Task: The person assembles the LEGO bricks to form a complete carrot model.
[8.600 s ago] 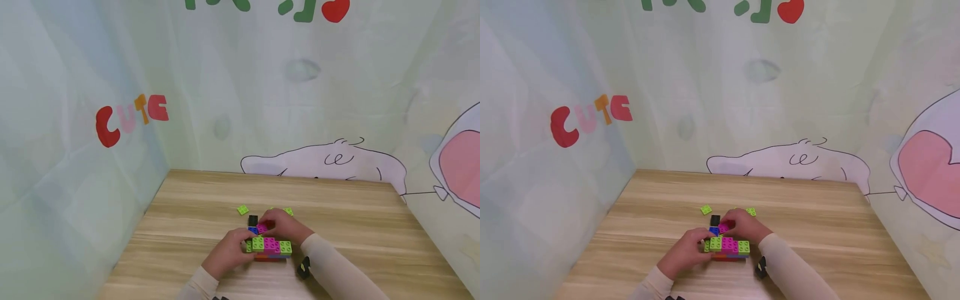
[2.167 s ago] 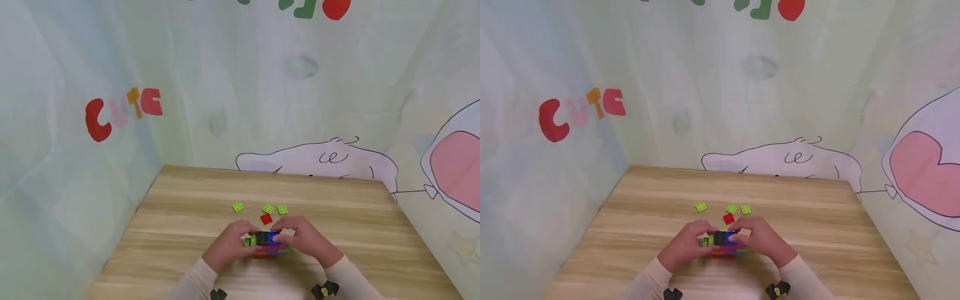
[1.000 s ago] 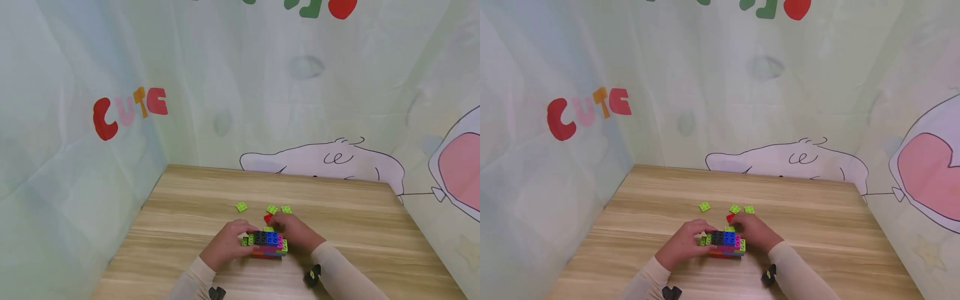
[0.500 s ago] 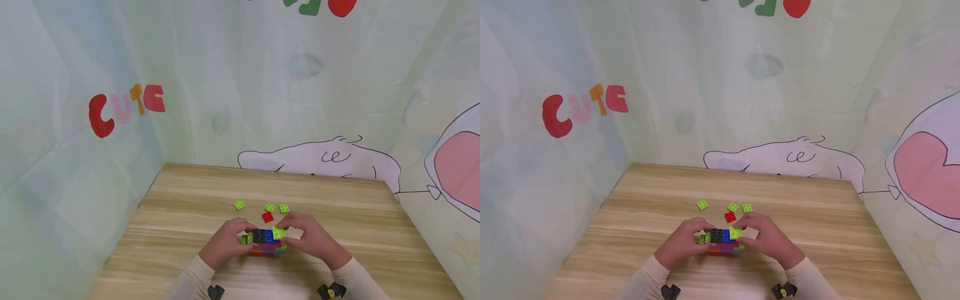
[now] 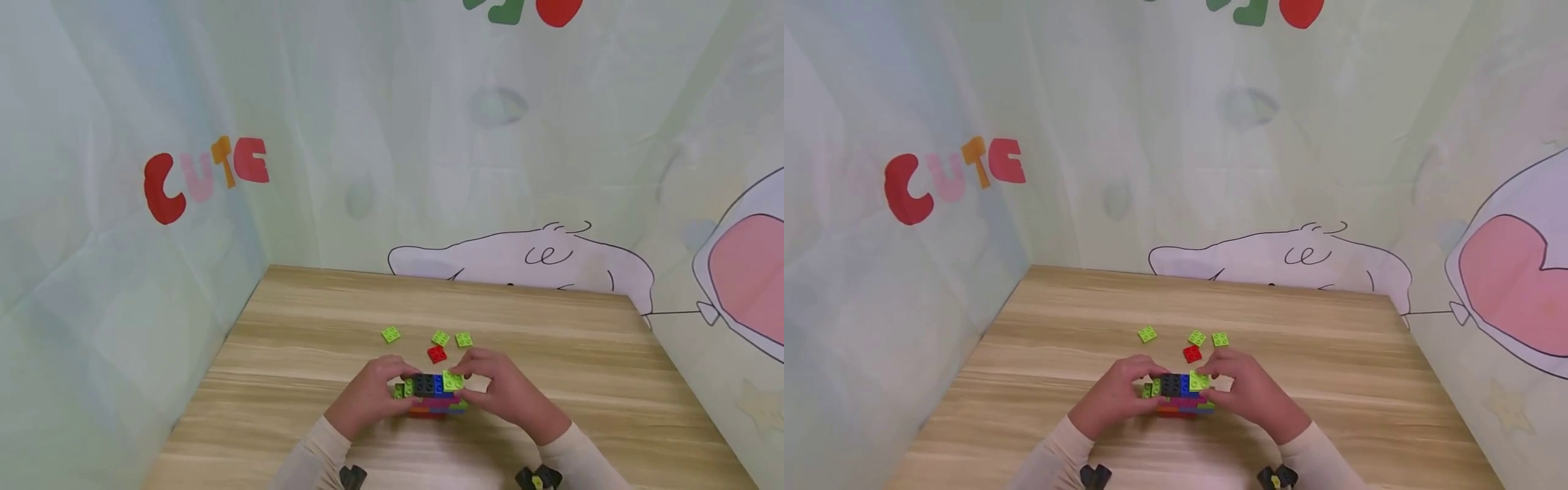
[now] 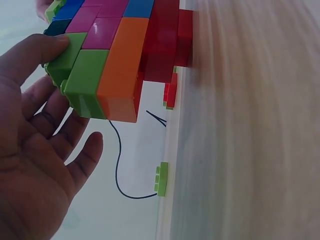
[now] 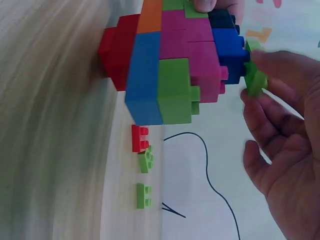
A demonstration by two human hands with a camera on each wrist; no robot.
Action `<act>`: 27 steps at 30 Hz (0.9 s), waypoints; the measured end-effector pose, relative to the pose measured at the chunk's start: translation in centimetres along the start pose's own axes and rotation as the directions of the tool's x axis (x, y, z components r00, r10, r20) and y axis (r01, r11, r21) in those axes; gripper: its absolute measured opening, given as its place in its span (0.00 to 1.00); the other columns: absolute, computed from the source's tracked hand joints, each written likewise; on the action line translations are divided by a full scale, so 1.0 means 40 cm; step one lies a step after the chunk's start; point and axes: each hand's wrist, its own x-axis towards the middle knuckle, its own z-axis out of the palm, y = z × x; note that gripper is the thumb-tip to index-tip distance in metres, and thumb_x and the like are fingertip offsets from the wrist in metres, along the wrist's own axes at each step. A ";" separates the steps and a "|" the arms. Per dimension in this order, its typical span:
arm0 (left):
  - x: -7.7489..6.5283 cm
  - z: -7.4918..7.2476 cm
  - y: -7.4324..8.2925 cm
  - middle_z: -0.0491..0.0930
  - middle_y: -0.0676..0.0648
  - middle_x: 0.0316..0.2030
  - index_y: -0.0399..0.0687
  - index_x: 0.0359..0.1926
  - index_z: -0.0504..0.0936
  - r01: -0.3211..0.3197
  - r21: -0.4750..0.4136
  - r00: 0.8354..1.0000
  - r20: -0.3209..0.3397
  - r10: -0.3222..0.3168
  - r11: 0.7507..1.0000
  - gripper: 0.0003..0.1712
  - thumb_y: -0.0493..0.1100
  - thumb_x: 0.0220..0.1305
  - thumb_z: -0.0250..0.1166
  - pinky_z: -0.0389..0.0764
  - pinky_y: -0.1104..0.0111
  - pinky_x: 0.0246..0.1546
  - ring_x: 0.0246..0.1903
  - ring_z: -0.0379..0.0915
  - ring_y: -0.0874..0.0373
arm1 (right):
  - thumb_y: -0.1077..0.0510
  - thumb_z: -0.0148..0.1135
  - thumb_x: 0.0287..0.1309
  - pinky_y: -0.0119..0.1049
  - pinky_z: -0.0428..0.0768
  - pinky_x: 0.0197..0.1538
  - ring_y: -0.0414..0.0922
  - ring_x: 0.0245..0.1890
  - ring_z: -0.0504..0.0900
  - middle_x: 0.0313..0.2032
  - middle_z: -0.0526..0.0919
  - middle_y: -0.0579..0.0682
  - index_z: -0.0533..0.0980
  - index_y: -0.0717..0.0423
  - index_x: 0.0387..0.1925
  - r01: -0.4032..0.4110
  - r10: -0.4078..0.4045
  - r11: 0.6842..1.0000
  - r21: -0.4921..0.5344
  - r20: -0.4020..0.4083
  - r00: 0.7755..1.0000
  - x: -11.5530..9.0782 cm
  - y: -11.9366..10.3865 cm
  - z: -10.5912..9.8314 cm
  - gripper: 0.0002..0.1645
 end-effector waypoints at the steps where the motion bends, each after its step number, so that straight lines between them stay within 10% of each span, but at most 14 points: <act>1: 0.000 -0.001 0.000 0.83 0.64 0.41 0.58 0.51 0.88 0.003 0.001 1.000 0.001 -0.003 1.000 0.21 0.46 0.55 0.80 0.84 0.60 0.48 0.43 0.78 0.68 | 0.59 0.80 0.54 0.39 0.84 0.41 0.45 0.38 0.81 0.37 0.81 0.35 0.88 0.46 0.47 -0.002 0.002 1.000 0.001 0.007 1.000 0.003 -0.003 -0.001 0.18; 27: 0.006 0.003 0.015 0.82 0.61 0.40 0.54 0.48 0.88 -0.048 0.040 0.999 -0.014 0.049 0.998 0.20 0.44 0.53 0.81 0.83 0.62 0.48 0.41 0.76 0.67 | 0.57 0.81 0.52 0.41 0.80 0.44 0.44 0.41 0.79 0.42 0.83 0.38 0.83 0.44 0.48 -0.079 0.081 0.996 0.048 -0.035 0.996 -0.011 0.017 0.030 0.21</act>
